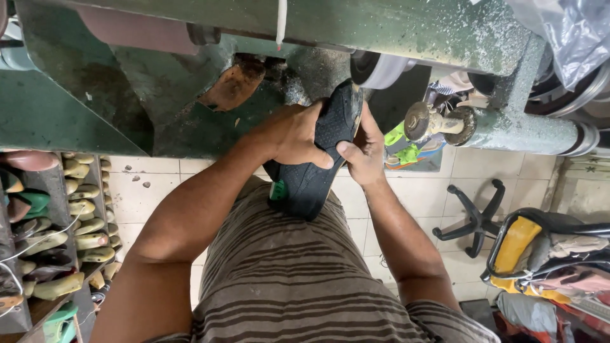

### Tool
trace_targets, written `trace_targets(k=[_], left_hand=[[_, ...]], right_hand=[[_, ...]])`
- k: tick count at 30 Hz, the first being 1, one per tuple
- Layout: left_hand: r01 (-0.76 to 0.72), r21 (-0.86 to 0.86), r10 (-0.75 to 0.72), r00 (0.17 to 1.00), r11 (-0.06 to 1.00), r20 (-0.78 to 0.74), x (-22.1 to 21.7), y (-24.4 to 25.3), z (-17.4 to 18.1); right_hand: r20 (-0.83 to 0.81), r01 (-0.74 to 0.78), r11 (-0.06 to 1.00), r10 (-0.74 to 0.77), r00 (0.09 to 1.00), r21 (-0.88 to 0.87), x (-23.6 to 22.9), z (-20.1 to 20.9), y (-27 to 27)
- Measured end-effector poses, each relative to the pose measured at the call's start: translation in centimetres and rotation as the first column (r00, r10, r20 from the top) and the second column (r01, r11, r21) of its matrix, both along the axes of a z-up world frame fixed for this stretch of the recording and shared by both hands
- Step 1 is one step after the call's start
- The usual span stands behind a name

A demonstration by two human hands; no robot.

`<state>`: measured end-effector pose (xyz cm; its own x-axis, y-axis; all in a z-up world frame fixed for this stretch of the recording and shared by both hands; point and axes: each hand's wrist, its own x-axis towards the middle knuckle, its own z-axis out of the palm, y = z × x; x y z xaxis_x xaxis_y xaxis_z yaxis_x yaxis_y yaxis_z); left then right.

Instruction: A person sands the sole of a black shoe using a stationary sanding machine to smooth the edges and surface.

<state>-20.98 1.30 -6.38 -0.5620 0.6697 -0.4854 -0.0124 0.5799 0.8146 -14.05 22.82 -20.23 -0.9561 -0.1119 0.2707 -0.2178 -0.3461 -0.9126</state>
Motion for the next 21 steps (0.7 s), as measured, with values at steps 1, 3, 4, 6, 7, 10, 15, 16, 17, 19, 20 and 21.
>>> trace_targets(k=[1, 3, 4, 6, 7, 10, 15, 16, 17, 19, 20, 21], left_hand=[[0.001, 0.001, -0.001, 1.0, 1.0, 0.003, 0.1, 0.0, -0.1], [0.025, 0.006, -0.024, 0.996, 1.0, -0.088, 0.1, 0.0, -0.1], [0.025, 0.007, -0.024, 0.996, 1.0, -0.088, 0.0, 0.0, -0.4], [0.047, 0.005, -0.045, 0.985, 0.999, -0.164, -0.1, 0.0, -1.1], [0.046, 0.006, -0.045, 0.985, 0.999, -0.164, 0.0, 0.0, -1.4], [0.061, 0.042, -0.047, 0.963, 0.997, -0.266, 0.2, -0.1, -1.4], [0.09, -0.03, -0.094, 0.976, 0.996, -0.195, -0.6, -0.5, -0.5], [0.088, -0.029, -0.091, 0.977, 0.996, -0.19, -0.5, -0.5, -0.5], [0.076, -0.047, -0.084, 0.981, 0.996, -0.174, -0.8, -0.5, -0.3], [0.063, -0.066, -0.073, 0.984, 0.996, -0.16, -1.0, -0.6, -0.2], [0.063, -0.063, -0.072, 0.985, 0.996, -0.155, -1.1, -0.7, -0.2], [0.065, -0.061, -0.074, 0.986, 0.996, -0.151, -1.2, -0.8, -0.2]], right_hand=[[0.003, 0.001, 1.0, -0.001, 1.0, 0.001, 0.1, -0.2, 0.2], [-0.03, -0.013, 1.0, 0.013, 0.999, -0.003, 0.2, -0.5, 0.5], [-0.029, -0.013, 1.0, 0.013, 0.999, -0.002, 0.0, -0.5, 0.6], [-0.058, -0.048, 0.999, 0.047, 0.997, -0.011, 0.0, -0.6, 1.0], [-0.057, -0.048, 0.999, 0.048, 0.997, -0.01, -0.1, -0.6, 1.0], [-0.072, -0.056, 0.998, 0.054, 0.996, -0.023, 0.1, -0.5, 0.8], [-0.033, -0.015, 0.997, 0.013, 0.999, -0.082, -0.3, -1.3, -0.2], [-0.028, -0.017, 0.997, 0.015, 0.999, -0.081, -0.3, -1.2, -0.4], [-0.027, -0.015, 0.995, 0.012, 1.0, -0.099, -0.6, -1.2, -0.6], [-0.029, -0.016, 0.993, 0.013, 0.999, -0.117, -1.0, -1.5, -0.8], [-0.019, -0.008, 0.992, 0.006, 1.0, -0.128, -1.0, -1.9, -0.7], [-0.01, 0.001, 0.99, -0.003, 1.0, -0.14, -1.0, -2.3, -0.6]])
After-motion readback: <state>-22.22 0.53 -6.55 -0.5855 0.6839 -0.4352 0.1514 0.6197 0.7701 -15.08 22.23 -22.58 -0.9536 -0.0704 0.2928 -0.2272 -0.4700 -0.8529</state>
